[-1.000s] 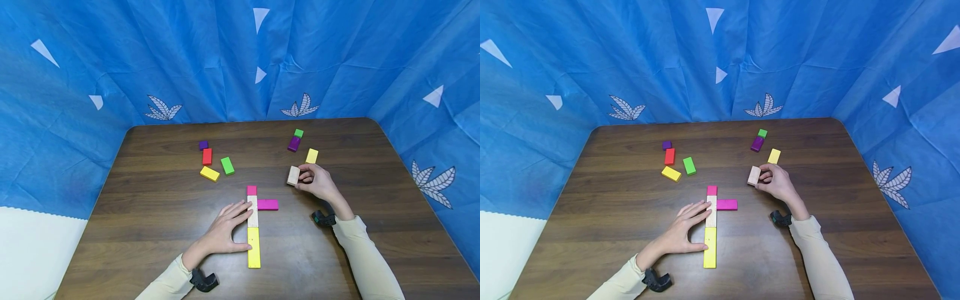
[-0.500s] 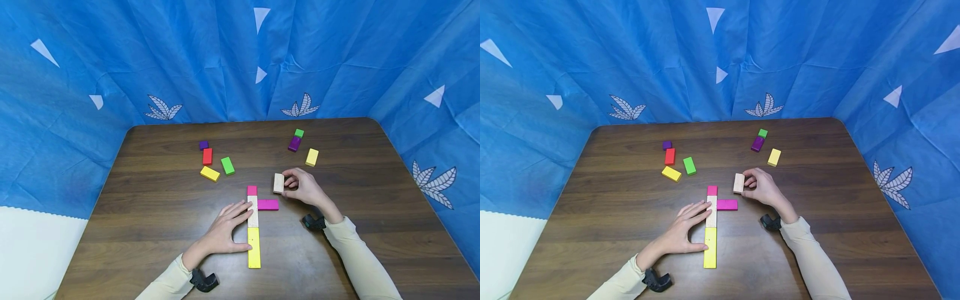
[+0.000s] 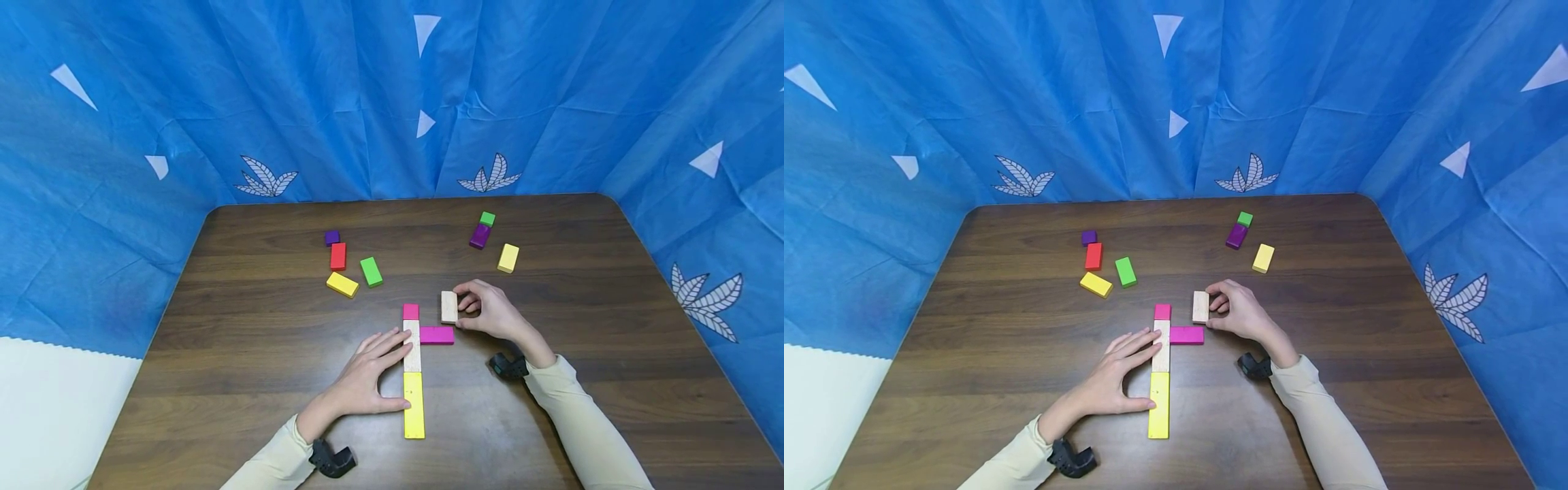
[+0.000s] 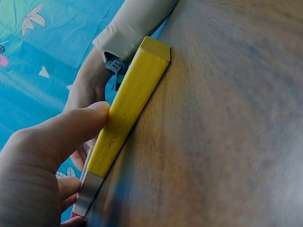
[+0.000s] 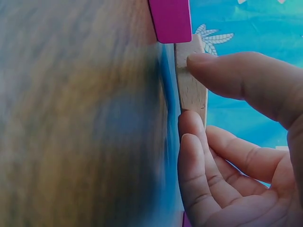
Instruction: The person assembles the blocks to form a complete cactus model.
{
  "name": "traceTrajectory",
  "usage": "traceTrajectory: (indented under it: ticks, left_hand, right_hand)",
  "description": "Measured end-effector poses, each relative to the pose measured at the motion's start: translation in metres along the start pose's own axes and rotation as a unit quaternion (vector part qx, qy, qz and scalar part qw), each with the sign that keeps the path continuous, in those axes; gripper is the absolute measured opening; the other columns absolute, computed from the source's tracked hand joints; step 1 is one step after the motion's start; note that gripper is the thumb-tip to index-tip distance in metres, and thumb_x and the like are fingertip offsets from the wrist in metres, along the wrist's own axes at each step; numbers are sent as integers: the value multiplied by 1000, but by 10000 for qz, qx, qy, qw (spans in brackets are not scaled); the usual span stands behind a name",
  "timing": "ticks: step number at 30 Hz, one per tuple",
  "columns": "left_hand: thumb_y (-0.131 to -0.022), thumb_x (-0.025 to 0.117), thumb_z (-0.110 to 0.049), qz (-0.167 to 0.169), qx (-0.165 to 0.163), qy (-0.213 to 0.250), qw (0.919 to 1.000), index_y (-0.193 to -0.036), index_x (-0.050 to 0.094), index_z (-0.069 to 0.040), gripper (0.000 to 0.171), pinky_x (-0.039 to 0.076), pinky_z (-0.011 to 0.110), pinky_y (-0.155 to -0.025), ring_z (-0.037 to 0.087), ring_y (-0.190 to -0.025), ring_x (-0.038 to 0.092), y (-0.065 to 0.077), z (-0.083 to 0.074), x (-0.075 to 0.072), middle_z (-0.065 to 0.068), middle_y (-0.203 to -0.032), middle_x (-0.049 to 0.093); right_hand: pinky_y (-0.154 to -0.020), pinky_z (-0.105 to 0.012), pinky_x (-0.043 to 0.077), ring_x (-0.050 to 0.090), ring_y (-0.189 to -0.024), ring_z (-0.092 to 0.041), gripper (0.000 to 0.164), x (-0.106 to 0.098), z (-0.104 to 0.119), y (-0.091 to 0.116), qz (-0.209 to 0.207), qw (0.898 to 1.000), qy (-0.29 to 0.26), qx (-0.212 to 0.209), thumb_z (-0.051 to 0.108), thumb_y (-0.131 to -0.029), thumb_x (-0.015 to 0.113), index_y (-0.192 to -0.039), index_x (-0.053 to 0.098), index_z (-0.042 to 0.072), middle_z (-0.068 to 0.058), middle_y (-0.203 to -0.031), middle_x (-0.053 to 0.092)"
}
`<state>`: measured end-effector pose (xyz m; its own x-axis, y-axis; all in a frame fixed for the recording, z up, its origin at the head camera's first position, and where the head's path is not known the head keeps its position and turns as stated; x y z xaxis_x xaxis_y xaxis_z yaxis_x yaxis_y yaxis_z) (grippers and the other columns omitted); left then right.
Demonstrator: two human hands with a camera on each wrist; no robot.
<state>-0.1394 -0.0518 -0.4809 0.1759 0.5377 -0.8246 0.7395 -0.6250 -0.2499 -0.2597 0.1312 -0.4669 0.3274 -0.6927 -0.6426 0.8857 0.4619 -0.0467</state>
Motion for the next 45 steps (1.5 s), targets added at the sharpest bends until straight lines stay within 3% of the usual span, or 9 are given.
traceTrajectory:
  ticks: [25, 45]
  left_hand:
    - [-73, 77, -55, 121, -164, 101, 9997, -146, 46, -12, 91, 25, 51, -117, 24, -148, 30, 1, 4, 3, -1, -158, 35]
    - [-72, 77, -56, -16, 24, -60, 10000, -145, 49, -10, 90, 29, 52, -114, 27, -145, 34, 0, 0, -1, 2, -156, 39]
  right_hand:
    - [-73, -24, 57, 66, -85, -16, 53, 8, -3, 1, 276, 9996, -59, 6, 3, -71, 84, -118, 61, -4, -10, -98, 64]
    - [-72, -23, 57, 66, -85, -16, 53, 9, -1, 1, 317, 9994, -100, -110, 3, -72, 84, -119, 61, -4, -10, -98, 65]
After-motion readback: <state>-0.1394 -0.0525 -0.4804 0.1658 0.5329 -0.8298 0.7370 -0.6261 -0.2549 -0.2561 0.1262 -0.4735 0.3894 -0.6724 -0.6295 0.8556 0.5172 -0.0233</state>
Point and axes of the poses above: each hand's wrist, its own y-axis away from the middle knuckle, its own x-axis out of the palm, z = x × y, the point moved 10 cm from there along -y, towards the middle knuckle
